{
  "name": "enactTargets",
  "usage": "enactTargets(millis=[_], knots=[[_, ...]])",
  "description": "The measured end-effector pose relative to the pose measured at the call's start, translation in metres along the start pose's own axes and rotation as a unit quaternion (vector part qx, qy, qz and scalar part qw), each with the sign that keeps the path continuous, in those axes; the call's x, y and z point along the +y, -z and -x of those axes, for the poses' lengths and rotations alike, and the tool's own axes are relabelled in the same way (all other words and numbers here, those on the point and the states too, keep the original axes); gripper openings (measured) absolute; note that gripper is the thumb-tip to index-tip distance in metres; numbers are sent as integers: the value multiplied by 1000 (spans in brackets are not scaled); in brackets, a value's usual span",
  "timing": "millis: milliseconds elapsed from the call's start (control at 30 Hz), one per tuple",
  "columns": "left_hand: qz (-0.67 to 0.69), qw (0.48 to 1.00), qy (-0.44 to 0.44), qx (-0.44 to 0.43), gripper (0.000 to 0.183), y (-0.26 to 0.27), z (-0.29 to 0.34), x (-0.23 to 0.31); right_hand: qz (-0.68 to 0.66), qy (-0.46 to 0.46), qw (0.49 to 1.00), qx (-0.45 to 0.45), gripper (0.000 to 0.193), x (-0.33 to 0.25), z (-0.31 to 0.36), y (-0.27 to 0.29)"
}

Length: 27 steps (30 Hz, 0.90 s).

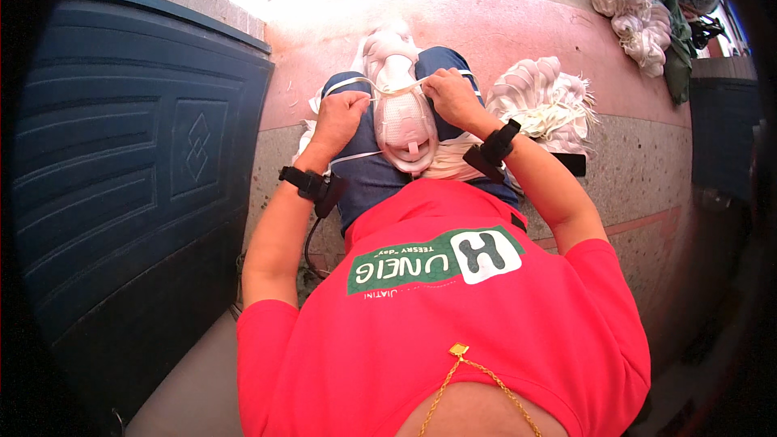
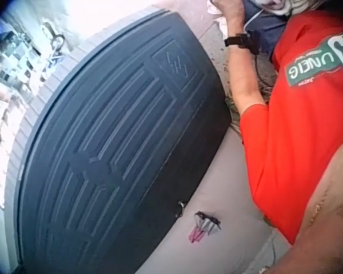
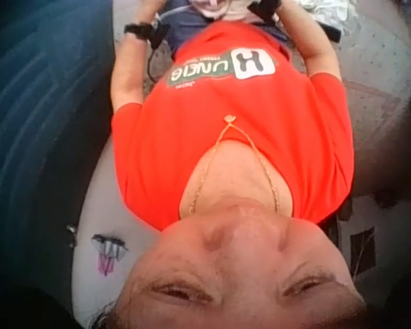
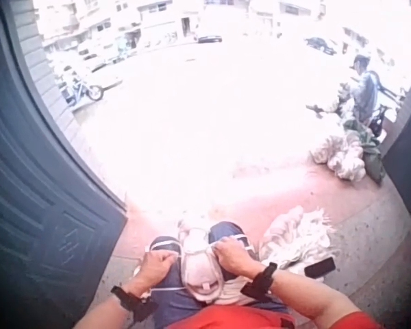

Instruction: The recorder is lacing a pair of white shoes while sitting on the floor.

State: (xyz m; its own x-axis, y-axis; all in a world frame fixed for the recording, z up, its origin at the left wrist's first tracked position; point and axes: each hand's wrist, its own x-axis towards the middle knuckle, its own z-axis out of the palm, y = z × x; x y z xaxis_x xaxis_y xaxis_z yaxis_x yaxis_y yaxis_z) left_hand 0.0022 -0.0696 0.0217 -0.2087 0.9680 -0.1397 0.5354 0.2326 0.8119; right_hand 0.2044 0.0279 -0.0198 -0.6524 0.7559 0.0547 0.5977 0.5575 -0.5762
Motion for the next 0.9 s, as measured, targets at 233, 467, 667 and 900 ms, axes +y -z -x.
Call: enactTargets(millis=[233,467,667,900], knots=[[-98,992,-24,72,18,-23,-6,-21,209,124,969,-51,9,-15,-17,0],[-254,957,-133,43,18,-24,-29,-7,157,70,983,-58,9,-3,-20,17],[-290,947,-142,-2,22,-24,-14,-17,168,17,985,44,11,-9,-8,-19],[-304,936,-147,96,21,-31,-11,6,167,71,982,48,19,-15,6,-7]])
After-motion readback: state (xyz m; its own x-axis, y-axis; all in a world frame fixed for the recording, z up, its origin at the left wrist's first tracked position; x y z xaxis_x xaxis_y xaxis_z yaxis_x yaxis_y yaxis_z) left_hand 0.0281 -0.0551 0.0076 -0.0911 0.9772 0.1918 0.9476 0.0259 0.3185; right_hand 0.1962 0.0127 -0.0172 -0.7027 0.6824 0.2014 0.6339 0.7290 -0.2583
